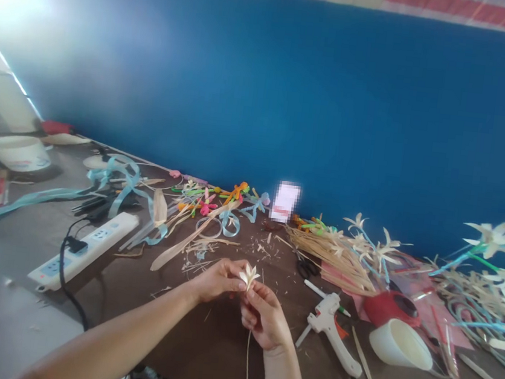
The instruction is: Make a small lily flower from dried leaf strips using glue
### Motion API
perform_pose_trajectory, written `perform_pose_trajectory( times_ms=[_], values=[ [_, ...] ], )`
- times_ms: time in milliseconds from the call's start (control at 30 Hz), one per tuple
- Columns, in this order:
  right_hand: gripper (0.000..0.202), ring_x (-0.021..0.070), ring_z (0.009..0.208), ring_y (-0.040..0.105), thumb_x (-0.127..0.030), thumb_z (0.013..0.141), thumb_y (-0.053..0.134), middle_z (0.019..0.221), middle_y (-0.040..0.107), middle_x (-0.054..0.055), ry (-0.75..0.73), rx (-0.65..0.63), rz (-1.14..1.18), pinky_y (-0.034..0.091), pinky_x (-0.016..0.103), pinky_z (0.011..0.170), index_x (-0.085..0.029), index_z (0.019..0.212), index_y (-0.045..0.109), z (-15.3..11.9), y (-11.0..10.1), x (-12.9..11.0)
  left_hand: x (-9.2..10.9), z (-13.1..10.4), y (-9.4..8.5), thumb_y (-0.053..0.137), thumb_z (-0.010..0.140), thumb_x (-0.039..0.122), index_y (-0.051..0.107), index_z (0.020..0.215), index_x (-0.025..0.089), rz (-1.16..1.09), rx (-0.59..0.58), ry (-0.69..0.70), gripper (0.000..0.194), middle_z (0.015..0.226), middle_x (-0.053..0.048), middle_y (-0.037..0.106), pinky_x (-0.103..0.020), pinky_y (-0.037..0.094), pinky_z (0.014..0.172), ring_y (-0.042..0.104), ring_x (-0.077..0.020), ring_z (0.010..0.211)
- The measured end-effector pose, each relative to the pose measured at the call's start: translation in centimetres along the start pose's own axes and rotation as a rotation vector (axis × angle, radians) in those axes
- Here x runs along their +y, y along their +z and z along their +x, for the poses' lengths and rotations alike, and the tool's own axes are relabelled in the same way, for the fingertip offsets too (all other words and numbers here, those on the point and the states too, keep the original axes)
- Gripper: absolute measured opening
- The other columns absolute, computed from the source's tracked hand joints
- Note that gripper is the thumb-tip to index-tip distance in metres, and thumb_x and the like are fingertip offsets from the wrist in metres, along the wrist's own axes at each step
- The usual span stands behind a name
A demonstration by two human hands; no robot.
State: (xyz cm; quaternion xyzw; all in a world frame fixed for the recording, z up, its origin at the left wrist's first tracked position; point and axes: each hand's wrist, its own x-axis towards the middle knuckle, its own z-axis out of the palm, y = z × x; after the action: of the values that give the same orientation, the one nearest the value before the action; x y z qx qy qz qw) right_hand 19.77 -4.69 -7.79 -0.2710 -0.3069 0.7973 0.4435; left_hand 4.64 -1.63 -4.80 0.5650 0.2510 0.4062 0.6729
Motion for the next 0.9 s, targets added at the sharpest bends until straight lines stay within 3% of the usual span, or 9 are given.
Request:
perform_pose_trajectory(
  times_ms=[233,533,900],
  values=[
    [0.008,-0.0015,0.035,0.024,-0.025,0.074,0.057,0.059,0.047,-0.005,0.012,-0.025,-0.001,0.012,0.013,0.033,-0.017,0.072,0.054,0.2,-0.4,-0.1,-0.5,0.1,0.2,0.067,0.061,0.031,0.068,0.074,0.015,0.053,0.047,-0.011,0.021,0.083,-0.004,0.049,-0.015,0.037,0.041,0.049,-0.0082,0.061],
    [0.010,-0.0016,0.034,0.024,-0.027,0.074,0.058,0.061,0.048,-0.005,0.055,-0.007,0.017,0.012,0.013,0.032,-0.019,0.077,0.053,0.4,-0.6,0.0,-1.2,0.4,0.4,0.066,0.063,0.024,0.067,0.070,0.015,0.047,0.113,0.080,0.012,0.081,-0.003,0.049,-0.016,0.038,0.044,0.048,-0.0087,0.063],
    [0.011,-0.0014,0.035,0.022,-0.026,0.074,0.058,0.056,0.041,-0.007,0.042,0.003,0.066,0.010,0.013,0.032,-0.018,0.074,0.050,0.6,-0.7,0.1,-1.2,0.5,0.7,0.065,0.065,0.022,0.068,0.070,0.016,0.074,0.160,0.125,0.009,0.079,-0.004,0.048,-0.021,0.040,0.058,0.049,-0.0118,0.073]
  ],
)
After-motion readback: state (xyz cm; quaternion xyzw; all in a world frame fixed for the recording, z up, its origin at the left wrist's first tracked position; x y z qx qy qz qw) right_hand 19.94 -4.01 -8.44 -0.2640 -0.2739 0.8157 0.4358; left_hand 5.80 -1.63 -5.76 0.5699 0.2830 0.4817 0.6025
